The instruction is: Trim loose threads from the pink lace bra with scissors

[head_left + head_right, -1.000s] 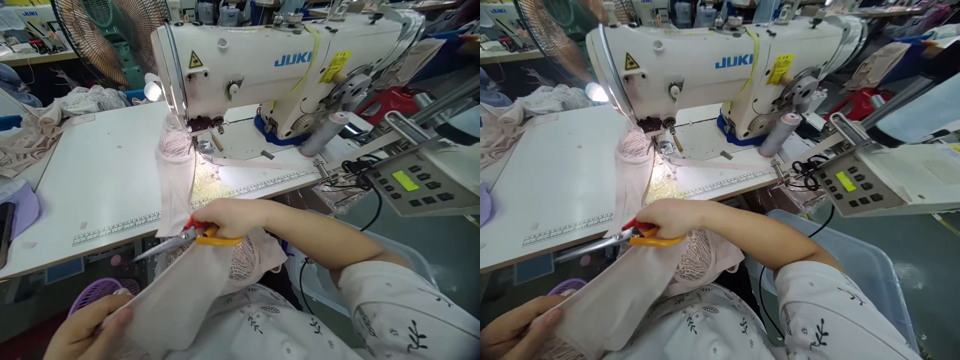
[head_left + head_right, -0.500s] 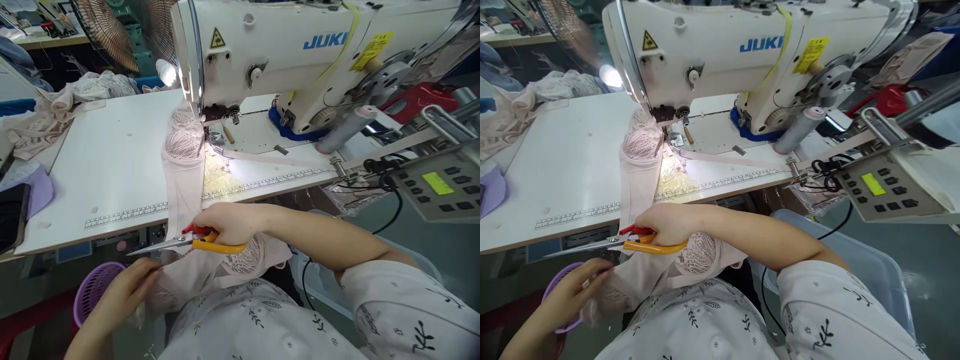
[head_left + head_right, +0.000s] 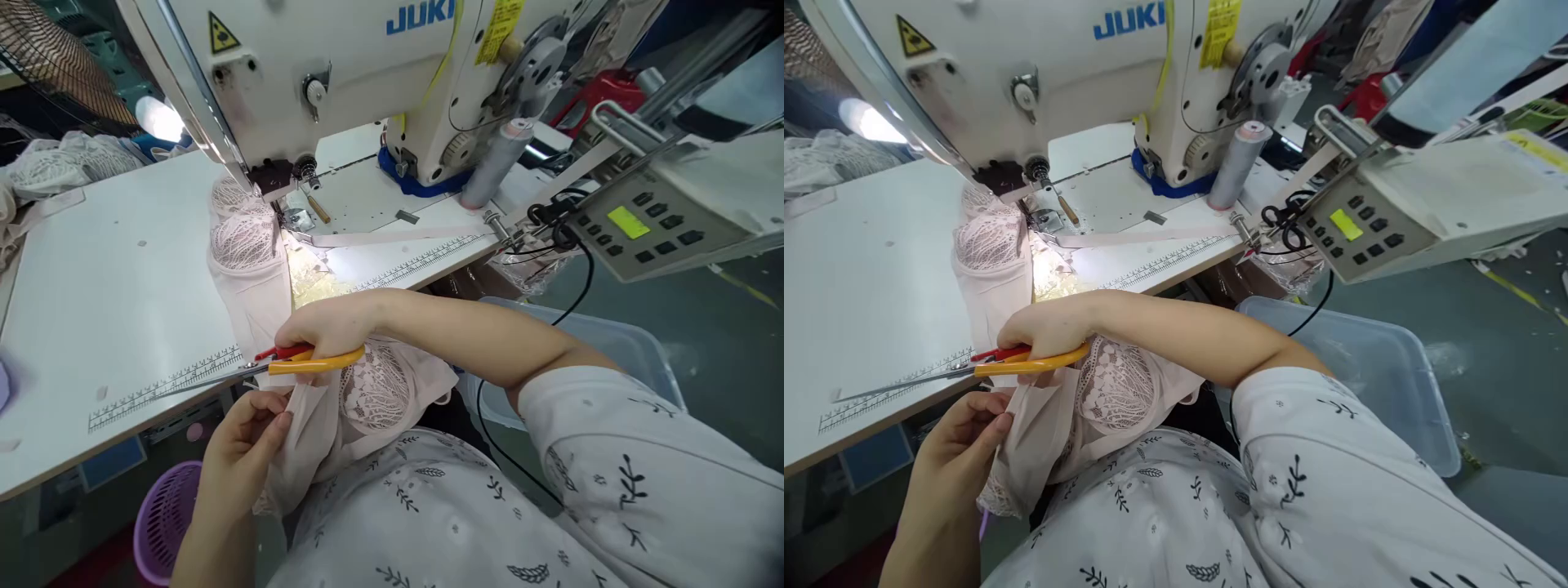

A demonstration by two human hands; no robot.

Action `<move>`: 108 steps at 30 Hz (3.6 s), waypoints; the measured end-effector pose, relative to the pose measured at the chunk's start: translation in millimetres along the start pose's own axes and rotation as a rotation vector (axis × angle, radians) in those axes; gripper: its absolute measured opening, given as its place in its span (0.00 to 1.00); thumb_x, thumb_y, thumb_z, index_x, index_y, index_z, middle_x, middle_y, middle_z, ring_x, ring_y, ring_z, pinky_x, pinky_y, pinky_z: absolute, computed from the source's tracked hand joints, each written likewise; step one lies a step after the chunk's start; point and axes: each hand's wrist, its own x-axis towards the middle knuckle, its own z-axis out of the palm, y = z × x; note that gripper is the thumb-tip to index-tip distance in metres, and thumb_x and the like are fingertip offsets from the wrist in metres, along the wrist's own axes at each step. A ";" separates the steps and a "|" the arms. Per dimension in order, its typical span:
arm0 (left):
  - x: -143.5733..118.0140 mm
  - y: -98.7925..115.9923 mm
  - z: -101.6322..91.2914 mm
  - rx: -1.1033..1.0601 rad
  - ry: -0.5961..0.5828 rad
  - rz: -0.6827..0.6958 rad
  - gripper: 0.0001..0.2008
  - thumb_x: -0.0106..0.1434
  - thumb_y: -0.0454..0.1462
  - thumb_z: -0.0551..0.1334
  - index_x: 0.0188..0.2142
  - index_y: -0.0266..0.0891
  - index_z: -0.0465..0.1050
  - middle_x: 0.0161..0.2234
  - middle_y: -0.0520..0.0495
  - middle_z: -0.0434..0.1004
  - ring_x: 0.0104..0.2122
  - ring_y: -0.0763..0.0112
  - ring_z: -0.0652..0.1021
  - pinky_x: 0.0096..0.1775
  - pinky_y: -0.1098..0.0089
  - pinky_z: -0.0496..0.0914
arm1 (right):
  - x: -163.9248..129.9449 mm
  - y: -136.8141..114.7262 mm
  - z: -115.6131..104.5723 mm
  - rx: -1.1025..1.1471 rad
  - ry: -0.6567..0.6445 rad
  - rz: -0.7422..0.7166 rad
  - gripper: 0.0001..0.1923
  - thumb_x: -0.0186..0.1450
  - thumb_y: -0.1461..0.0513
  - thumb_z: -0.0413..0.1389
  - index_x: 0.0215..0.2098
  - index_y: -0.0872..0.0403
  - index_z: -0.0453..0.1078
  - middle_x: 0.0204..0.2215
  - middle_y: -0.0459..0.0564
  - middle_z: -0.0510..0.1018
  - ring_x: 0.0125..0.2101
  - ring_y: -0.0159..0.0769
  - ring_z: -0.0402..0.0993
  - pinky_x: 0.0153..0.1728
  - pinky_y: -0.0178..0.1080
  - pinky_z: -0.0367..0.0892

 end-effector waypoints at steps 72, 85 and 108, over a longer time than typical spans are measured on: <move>-12.2 0.4 13.6 -0.231 0.213 -0.233 0.14 0.51 0.44 0.68 0.22 0.36 0.69 0.16 0.56 0.62 0.16 0.80 0.59 0.19 0.78 0.53 | -44.8 -3.3 105.3 0.286 0.196 0.374 0.19 0.59 0.50 0.53 0.22 0.54 0.57 0.19 0.42 0.63 0.20 0.27 0.55 0.21 0.32 0.53; -32.3 16.2 49.8 0.068 -0.250 0.029 0.06 0.64 0.40 0.56 0.39 0.44 0.60 0.25 0.50 0.75 0.20 0.73 0.71 0.21 0.75 0.62 | -64.6 -21.5 84.9 0.434 0.397 0.125 0.07 0.54 0.62 0.51 0.22 0.53 0.55 0.18 0.41 0.60 0.18 0.26 0.55 0.18 0.30 0.54; -7.2 14.0 12.4 1.176 -0.402 0.472 0.14 0.65 0.36 0.49 0.32 0.36 0.73 0.27 0.44 0.77 0.27 0.62 0.76 0.29 0.66 0.67 | -146.4 38.7 74.6 -0.194 0.869 0.624 0.10 0.57 0.57 0.53 0.22 0.53 0.60 0.18 0.44 0.63 0.21 0.31 0.58 0.22 0.34 0.56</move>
